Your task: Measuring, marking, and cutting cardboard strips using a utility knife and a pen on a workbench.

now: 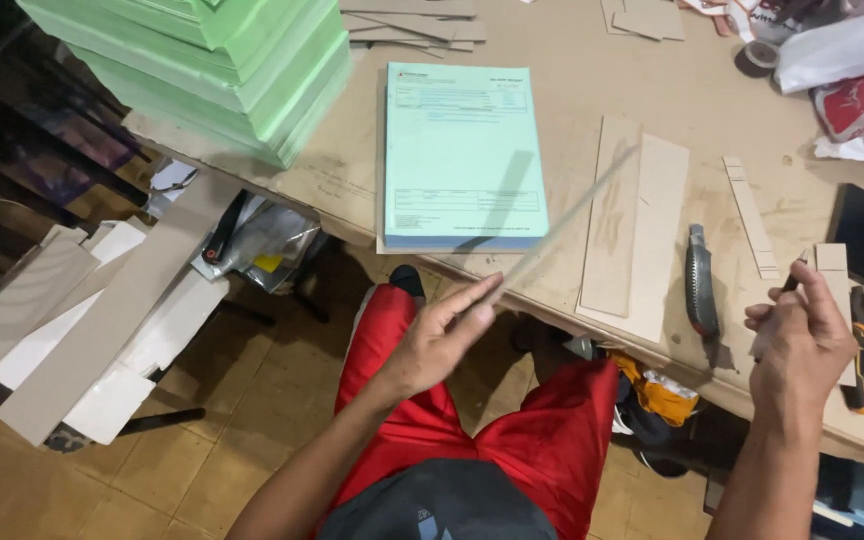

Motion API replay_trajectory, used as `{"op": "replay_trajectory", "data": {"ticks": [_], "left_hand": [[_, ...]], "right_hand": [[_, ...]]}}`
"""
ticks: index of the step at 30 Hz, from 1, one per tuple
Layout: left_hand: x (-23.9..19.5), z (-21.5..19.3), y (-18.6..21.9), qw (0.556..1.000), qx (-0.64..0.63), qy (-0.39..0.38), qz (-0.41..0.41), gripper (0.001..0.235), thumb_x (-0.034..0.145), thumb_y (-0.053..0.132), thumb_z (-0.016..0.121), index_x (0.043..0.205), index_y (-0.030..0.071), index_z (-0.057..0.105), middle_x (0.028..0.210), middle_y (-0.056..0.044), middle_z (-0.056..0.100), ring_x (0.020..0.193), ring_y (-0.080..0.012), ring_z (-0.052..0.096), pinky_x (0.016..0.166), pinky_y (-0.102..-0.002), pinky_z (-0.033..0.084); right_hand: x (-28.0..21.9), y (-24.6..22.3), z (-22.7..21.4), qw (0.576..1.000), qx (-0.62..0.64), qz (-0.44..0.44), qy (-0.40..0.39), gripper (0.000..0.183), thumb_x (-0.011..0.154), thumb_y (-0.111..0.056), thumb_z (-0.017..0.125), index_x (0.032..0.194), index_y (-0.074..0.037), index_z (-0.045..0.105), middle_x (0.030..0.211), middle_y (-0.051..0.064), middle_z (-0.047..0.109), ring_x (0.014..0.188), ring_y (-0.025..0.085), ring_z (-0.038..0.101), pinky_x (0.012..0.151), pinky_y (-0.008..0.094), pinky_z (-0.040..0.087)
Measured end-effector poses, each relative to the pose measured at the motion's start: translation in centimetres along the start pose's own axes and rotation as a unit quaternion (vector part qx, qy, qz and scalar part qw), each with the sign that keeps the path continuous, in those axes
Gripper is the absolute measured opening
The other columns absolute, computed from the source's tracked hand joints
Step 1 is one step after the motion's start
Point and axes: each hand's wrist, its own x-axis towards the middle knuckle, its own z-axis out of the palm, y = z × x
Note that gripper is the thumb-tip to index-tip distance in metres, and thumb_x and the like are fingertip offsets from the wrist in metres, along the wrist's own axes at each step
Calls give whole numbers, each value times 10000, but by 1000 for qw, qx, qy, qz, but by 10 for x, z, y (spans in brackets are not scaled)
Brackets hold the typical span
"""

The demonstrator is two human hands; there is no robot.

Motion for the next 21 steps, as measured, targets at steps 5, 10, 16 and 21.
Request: {"op": "replay_trajectory", "data": {"ticks": [5, 10, 16, 21], "left_hand": [[1, 0, -21, 848, 374, 160, 339, 567, 981, 279, 736, 1453, 42, 529, 1300, -181, 629, 1138, -314, 664, 928, -440, 627], [-3, -4, -10, 857, 340, 162, 352, 425, 1051, 161, 588, 1434, -11, 521, 1348, -222, 636, 1216, -350, 654, 1033, -429, 563], [22, -84, -4, 848, 338, 346, 219, 183, 999, 54, 522, 1153, 75, 620, 806, -73, 703, 630, -178, 653, 560, -300, 515], [62, -130, 20, 848, 327, 411, -74, 392, 1116, 288, 362, 843, 93, 566, 672, 31, 498, 586, -106, 525, 537, -214, 471]], "right_hand": [[-16, -23, 4, 971, 179, 156, -9, 317, 1009, -84, 588, 1313, -121, 670, 972, 5, 616, 720, 80, 662, 676, 167, 576], [-12, 20, 0, 961, 207, 183, 3, 377, 949, -150, 693, 1324, -118, 681, 924, 45, 654, 705, 110, 651, 679, 195, 582], [-17, 30, 10, 982, 111, 155, -14, 355, 1063, -178, 662, 1414, -131, 673, 992, 43, 690, 739, 80, 691, 674, 177, 602], [-35, 5, 39, 987, 4, 162, 2, 285, 1092, -174, 604, 1365, -145, 683, 1088, 51, 716, 769, 94, 685, 702, 228, 593]]}}
